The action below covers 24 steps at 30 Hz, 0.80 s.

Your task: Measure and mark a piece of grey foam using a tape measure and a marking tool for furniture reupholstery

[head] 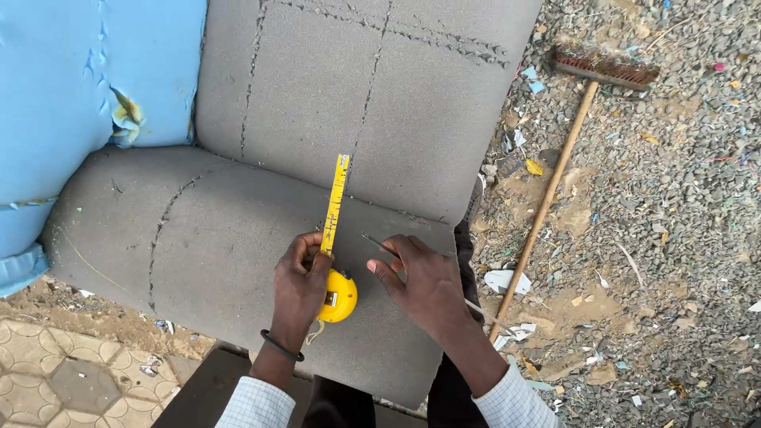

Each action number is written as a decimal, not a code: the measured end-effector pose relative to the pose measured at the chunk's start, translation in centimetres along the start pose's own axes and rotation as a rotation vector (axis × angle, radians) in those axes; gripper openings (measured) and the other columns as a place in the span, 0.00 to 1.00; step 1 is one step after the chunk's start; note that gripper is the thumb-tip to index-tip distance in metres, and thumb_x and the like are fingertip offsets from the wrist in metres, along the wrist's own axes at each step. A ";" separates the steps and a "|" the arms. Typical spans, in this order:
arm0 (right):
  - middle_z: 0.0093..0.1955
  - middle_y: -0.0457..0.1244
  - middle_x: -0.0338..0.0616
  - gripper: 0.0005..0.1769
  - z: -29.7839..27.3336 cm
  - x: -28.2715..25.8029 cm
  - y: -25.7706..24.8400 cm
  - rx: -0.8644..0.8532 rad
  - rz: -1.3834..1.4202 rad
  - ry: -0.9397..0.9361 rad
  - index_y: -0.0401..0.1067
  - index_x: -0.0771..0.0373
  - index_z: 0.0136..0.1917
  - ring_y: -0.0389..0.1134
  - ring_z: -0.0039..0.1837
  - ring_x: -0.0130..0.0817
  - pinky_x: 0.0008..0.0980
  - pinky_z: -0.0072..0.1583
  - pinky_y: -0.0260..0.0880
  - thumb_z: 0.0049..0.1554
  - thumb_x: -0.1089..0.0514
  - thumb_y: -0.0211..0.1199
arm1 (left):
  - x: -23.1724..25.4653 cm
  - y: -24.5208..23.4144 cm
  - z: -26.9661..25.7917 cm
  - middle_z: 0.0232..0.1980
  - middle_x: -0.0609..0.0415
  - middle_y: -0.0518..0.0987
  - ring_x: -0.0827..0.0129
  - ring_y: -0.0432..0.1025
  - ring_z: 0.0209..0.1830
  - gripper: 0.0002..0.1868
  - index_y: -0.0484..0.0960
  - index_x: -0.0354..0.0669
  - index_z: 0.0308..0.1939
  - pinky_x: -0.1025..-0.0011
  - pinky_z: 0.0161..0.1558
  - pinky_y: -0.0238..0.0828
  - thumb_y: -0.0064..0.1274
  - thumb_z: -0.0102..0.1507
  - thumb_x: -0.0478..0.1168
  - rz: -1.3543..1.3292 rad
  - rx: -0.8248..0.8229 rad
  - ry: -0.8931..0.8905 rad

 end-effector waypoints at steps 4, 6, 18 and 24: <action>0.46 0.79 0.41 0.22 0.2 -2.0 -1.2 -0.007 0.147 0.054 0.87 0.51 0.69 0.83 0.43 0.44 0.50 0.47 0.85 0.73 0.35 0.75 | 0.3 -0.3 -0.9 0.56 0.39 0.90 0.52 0.83 0.54 0.21 0.92 0.39 0.74 0.54 0.56 0.83 0.59 0.77 0.37 -0.088 -0.020 -0.047; 0.46 0.79 0.40 0.21 0.2 -3.2 -1.9 -0.015 0.140 0.068 0.87 0.47 0.68 0.84 0.47 0.51 0.55 0.53 0.85 0.72 0.35 0.74 | 0.5 -0.2 -1.1 0.53 0.38 0.90 0.54 0.83 0.51 0.20 0.92 0.36 0.71 0.55 0.55 0.83 0.59 0.76 0.37 -0.089 -0.059 -0.009; 0.35 0.76 0.38 0.24 -7.5 3.9 8.0 -0.079 0.005 0.422 0.82 0.43 0.44 0.85 0.43 0.50 0.52 0.51 0.85 0.68 0.25 0.73 | -2.4 -3.8 -1.0 0.48 0.45 0.91 0.59 0.83 0.47 0.16 0.93 0.40 0.63 0.57 0.52 0.81 0.57 0.76 0.42 -0.080 -0.063 0.039; 0.34 0.75 0.44 0.29 -9.0 3.6 9.1 0.057 -0.169 0.407 0.77 0.51 0.45 0.84 0.45 0.58 0.58 0.52 0.85 0.73 0.26 0.69 | -5.3 -4.3 1.2 0.48 0.47 0.92 0.58 0.86 0.47 0.15 0.93 0.45 0.61 0.56 0.50 0.81 0.60 0.76 0.46 0.039 -0.093 0.129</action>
Point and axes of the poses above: each hand's wrist, its own z-axis towards the middle knuckle, its own y-axis out of the palm, x = y × z, the point moved 9 cm from there along z, towards the middle knuckle
